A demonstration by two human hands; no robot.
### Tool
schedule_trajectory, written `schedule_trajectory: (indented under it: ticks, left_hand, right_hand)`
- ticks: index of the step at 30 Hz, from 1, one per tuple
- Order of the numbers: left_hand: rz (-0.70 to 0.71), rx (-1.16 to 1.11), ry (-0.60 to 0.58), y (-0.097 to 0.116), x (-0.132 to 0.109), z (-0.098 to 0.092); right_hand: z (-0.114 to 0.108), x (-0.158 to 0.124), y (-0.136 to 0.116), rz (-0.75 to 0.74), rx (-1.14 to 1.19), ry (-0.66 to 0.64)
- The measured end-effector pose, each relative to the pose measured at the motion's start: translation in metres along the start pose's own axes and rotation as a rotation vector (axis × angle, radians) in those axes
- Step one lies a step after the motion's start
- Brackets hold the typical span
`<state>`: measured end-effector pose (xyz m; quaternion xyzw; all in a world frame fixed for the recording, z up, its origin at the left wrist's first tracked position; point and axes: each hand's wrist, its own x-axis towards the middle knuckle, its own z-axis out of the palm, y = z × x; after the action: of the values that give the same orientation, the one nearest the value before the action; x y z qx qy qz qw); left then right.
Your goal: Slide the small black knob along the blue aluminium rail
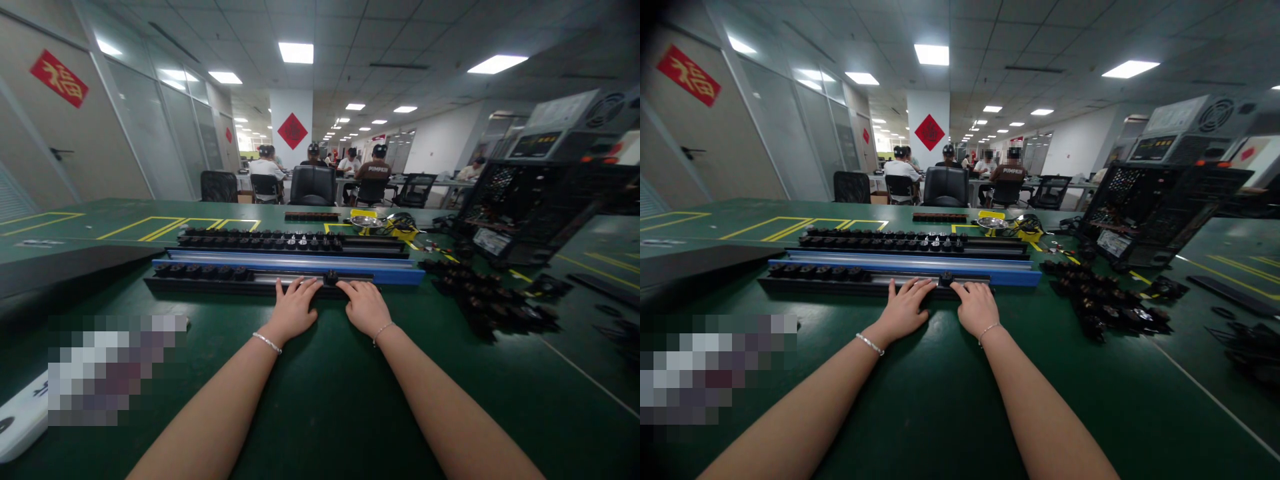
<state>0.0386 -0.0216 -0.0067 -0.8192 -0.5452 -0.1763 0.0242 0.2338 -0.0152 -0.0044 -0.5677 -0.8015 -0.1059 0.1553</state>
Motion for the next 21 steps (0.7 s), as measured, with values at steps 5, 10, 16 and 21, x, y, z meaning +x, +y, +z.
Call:
schedule_trajectory:
  ticks: [5, 10, 16, 21]
  left_hand:
    - [0.019, -0.013, 0.013, -0.0020, 0.0002, 0.0018]
    - [0.027, 0.003, 0.017, -0.0033, -0.0001, 0.0027]
    - [0.024, -0.004, 0.015, -0.0036, -0.0003, 0.0023]
    - [0.036, 0.014, 0.017, -0.0039, -0.0002, 0.0028]
  right_hand:
    - [0.0010, 0.0003, 0.0008, -0.002, 0.010, 0.012]
    - [0.0014, 0.0008, 0.0012, 0.001, 0.025, 0.010]
    - [0.0023, 0.0010, 0.0026, -0.012, 0.026, 0.031]
    - [0.0035, 0.0006, 0.0049, -0.010, 0.017, 0.034]
